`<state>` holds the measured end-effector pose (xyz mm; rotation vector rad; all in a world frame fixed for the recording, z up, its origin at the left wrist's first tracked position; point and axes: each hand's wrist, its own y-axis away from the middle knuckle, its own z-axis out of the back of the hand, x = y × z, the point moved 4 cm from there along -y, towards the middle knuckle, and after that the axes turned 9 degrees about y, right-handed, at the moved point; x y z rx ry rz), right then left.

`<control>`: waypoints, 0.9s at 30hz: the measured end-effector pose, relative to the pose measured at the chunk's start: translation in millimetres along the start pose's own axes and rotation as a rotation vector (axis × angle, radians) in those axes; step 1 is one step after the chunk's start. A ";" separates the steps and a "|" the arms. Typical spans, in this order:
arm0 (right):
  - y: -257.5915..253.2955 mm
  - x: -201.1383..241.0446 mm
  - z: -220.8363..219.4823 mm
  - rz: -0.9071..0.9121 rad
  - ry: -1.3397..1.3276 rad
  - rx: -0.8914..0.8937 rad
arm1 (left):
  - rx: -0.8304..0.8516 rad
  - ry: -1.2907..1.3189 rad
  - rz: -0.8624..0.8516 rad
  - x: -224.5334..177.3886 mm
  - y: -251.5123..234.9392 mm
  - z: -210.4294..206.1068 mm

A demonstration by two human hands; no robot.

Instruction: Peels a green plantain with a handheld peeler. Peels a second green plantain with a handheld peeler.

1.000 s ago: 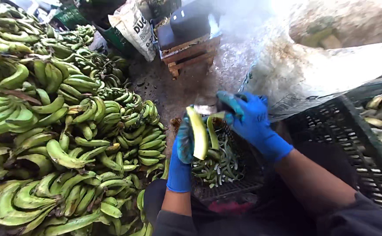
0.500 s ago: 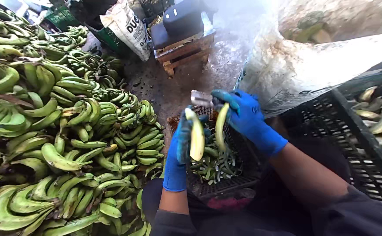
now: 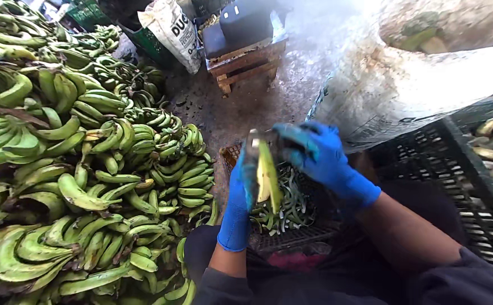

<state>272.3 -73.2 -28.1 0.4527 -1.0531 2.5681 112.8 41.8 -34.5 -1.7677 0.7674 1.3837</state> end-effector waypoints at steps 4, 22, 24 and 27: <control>-11.5 -21.7 2.1 -0.229 0.011 0.139 | -0.081 0.428 0.131 0.3 -8.4 1.9; 20.8 13.1 -1.8 0.310 -0.102 0.140 | -0.162 0.765 0.094 10.6 -14.8 24.0; 20.2 14.7 -3.2 0.219 -0.073 0.113 | -0.196 0.495 0.069 6.7 -9.1 15.0; 0.9 -10.9 -1.4 -0.161 -0.211 0.050 | -0.162 0.413 0.141 4.8 -4.7 -3.5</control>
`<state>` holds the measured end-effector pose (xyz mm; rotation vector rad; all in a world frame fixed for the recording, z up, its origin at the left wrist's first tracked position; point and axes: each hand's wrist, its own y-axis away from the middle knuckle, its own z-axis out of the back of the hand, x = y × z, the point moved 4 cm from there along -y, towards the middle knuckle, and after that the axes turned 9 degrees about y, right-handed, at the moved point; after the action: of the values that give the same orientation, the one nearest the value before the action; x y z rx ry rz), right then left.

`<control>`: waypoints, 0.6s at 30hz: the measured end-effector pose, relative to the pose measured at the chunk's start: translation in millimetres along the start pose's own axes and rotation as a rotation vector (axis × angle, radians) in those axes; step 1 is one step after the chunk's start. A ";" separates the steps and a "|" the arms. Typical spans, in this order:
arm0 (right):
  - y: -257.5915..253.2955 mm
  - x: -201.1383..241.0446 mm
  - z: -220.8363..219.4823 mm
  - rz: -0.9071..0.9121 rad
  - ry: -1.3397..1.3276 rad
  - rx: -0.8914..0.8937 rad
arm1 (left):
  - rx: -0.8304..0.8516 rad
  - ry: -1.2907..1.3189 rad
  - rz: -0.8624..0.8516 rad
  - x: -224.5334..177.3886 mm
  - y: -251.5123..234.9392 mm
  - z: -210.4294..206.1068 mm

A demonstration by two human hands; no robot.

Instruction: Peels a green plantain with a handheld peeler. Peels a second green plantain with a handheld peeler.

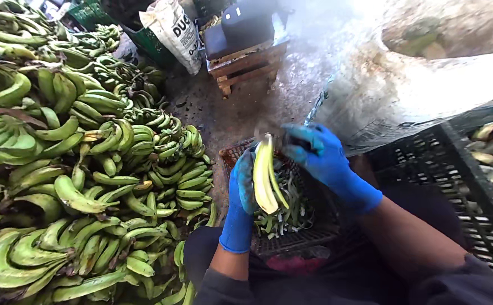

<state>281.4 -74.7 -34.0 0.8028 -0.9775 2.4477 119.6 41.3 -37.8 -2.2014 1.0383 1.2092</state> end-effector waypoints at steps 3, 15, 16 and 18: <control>-9.6 -21.1 6.7 -0.336 -0.463 -0.026 | 0.086 0.318 0.096 0.0 -7.7 8.2; 96.1 -12.1 137.3 -0.081 0.283 -0.076 | 0.204 -0.520 0.442 118.9 -91.6 31.8; 112.2 -31.5 167.6 -0.183 0.366 -0.170 | 0.218 -0.709 0.493 138.4 -95.1 49.3; 146.0 -67.4 216.6 -0.361 0.454 -0.384 | 0.311 -1.043 0.575 183.5 -84.3 86.7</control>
<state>333.9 -339.1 -20.6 0.2465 -0.9774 1.9238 201.7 76.7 -238.7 -0.7819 1.2388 1.9268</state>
